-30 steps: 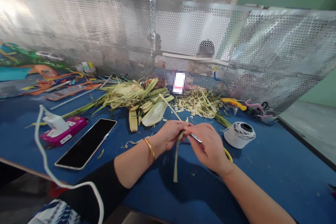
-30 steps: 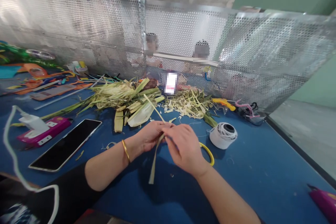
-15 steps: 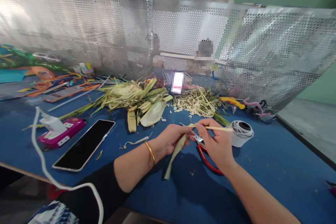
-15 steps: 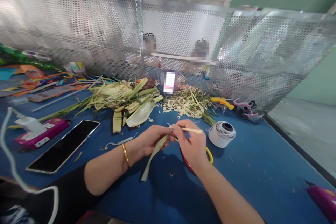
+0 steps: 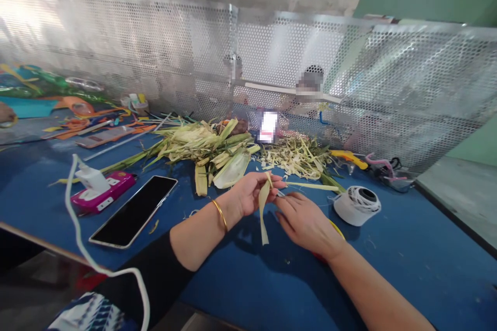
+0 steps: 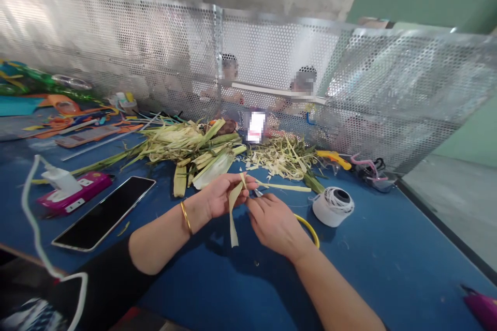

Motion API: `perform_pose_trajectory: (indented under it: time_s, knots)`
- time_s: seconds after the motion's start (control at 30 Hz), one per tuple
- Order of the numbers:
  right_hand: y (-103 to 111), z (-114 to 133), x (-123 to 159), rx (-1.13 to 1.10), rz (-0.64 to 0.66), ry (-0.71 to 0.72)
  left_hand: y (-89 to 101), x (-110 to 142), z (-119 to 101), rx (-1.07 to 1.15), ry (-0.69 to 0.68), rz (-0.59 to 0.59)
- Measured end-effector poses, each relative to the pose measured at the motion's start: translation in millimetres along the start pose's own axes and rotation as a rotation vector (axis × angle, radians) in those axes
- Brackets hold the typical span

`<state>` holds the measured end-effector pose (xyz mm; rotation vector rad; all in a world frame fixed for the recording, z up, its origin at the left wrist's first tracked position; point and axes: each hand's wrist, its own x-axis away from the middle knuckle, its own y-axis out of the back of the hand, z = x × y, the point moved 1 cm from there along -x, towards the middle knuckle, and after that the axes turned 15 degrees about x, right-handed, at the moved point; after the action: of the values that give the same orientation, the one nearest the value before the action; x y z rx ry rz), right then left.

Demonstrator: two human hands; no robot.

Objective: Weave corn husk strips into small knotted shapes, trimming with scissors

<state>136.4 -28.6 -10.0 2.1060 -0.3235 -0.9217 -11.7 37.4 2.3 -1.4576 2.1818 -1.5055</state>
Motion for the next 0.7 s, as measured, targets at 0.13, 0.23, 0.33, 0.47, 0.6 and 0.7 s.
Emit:
perform_pose_trajectory:
  time_s: [0.13, 0.23, 0.33, 0.47, 0.6, 0.7]
  knots:
    - [5, 3, 2, 0.213, -0.136, -0.031, -1.2, -1, 7, -0.037, -0.046, -0.004]
    - [11, 8, 1, 0.262, -0.154, 0.011, -4.1, 2, 16, -0.099, -0.066, 0.012]
    - [14, 9, -1, 0.199, -0.17, -0.01, -5.9, 4, 22, -0.206, -0.113, 0.015]
    - [14, -3, 1, -0.107, -0.343, -0.452, -8.6, 7, 23, -0.324, -0.131, 0.097]
    - [4, -17, 5, -0.553, -0.217, -0.978, -12.6, 12, 24, -0.448, -0.164, 0.195]
    - [-5, -18, 5, -0.955, 0.043, -1.184, -13.5, 14, 25, -0.487, -0.239, 0.16]
